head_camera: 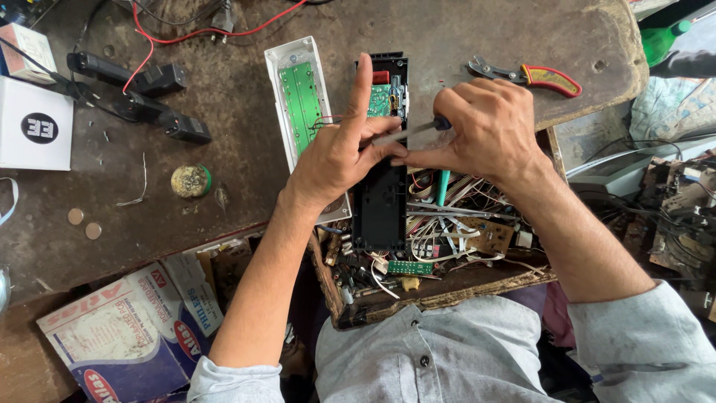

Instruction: The person solders wires to a circuit board using a soldering iron and solder paste. They then use wire cutters to trim excess wire and a screwdriver to adjust components inside a black plastic housing.

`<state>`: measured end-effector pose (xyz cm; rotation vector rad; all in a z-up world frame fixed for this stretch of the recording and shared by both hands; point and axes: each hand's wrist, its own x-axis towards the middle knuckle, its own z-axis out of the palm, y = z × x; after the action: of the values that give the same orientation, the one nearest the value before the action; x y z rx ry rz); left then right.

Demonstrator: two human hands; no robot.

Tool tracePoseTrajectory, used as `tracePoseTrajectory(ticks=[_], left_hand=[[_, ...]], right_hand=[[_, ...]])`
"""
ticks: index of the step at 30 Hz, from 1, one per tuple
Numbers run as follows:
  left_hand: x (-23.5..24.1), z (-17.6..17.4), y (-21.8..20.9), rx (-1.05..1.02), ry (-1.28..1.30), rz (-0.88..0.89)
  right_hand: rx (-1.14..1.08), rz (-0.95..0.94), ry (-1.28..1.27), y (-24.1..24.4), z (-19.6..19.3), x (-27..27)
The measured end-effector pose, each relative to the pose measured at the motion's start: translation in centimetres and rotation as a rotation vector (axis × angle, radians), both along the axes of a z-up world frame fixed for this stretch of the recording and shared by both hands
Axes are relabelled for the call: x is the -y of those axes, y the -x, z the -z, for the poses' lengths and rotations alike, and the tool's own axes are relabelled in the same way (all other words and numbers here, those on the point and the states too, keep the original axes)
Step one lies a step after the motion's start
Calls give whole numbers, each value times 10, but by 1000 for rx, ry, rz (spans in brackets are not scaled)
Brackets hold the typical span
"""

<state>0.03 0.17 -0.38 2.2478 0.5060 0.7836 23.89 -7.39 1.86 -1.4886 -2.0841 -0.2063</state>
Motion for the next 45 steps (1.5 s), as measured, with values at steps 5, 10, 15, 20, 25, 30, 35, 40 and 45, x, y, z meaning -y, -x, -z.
tracePoseTrajectory(ticks=[5, 10, 15, 20, 25, 30, 35, 40, 45], left_hand=[[-2, -3, -3, -29, -67, 3], [-1, -5, -3, 36, -28, 27], [9, -5, -6, 22, 126, -109], [12, -2, -28, 90, 552, -305], [11, 4, -37, 232, 806, -264], [16, 5, -42, 402, 983, -189], [16, 0, -39, 192, 924, -364], [17, 0, -37, 100, 836, -331], [19, -10, -31, 53, 571, -275]], right_hand=[[57, -30, 48, 4, -9, -3], [73, -77, 200, 3, -35, 16], [72, -9, 617, 9, -56, 80], [-37, -23, 736, 30, -28, 139], [-79, -4, 716, 42, 0, 169], [-186, -54, 512, 45, -3, 164], [-414, -56, 384, 34, -16, 143], [-728, 68, 221, 18, -4, 98], [-713, -2, 47, 6, 9, 48]])
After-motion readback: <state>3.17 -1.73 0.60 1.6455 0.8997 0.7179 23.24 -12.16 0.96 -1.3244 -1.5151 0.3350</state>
